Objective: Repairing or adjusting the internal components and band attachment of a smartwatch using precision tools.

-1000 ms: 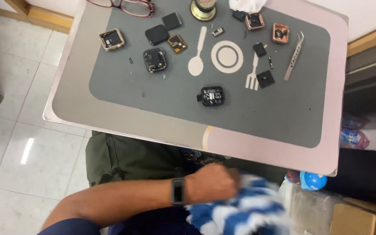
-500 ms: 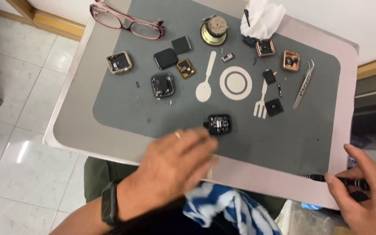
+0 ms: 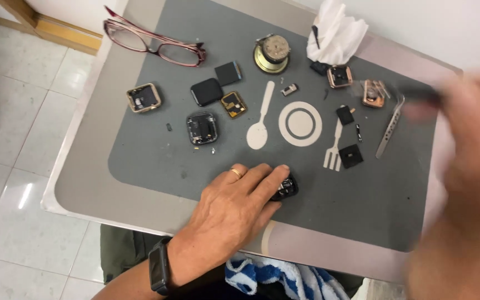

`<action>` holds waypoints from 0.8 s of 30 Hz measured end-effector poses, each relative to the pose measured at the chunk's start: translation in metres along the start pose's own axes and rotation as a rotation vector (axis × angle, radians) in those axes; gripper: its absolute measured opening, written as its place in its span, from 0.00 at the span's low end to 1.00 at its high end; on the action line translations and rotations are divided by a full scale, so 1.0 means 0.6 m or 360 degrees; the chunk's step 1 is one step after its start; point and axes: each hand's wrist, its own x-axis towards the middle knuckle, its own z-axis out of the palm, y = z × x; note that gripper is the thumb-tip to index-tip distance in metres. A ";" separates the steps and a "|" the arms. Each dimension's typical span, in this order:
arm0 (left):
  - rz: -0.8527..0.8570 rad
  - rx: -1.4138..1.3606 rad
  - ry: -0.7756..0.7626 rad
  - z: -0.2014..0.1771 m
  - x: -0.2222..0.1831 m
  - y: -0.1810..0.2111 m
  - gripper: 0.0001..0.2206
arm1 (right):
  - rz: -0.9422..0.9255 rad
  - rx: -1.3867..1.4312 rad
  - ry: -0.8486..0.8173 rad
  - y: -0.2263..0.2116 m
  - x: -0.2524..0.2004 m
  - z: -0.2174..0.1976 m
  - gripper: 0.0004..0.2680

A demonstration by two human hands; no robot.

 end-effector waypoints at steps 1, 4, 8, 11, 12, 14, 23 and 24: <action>-0.0009 0.0005 0.0007 -0.003 0.002 -0.001 0.28 | -0.0010 0.0005 -0.0006 -0.008 0.030 0.037 0.11; -0.0011 -0.0116 -0.0010 -0.011 0.005 -0.004 0.28 | -0.0676 0.0701 0.0046 -0.022 0.098 0.139 0.14; -0.0003 -0.0076 0.0075 -0.014 0.010 -0.003 0.31 | -0.0473 0.0755 0.0210 -0.018 0.114 0.202 0.11; 0.0013 -0.0031 0.0100 -0.013 0.014 -0.003 0.30 | -0.0374 0.0675 0.0246 -0.009 0.109 0.208 0.10; 0.0028 0.0010 0.0125 -0.012 0.014 -0.002 0.30 | -0.0374 0.0647 0.0255 -0.003 0.107 0.208 0.10; 0.0034 0.0008 0.0110 -0.012 0.016 -0.002 0.30 | -0.0390 0.0674 0.0243 0.003 0.111 0.208 0.10; 0.0036 0.0013 0.0126 -0.009 0.014 -0.003 0.30 | -0.0311 0.0663 0.0191 0.004 0.109 0.218 0.12; 0.0037 0.0022 0.0147 -0.008 0.015 -0.002 0.30 | -0.0319 0.0649 0.0201 0.005 0.109 0.218 0.12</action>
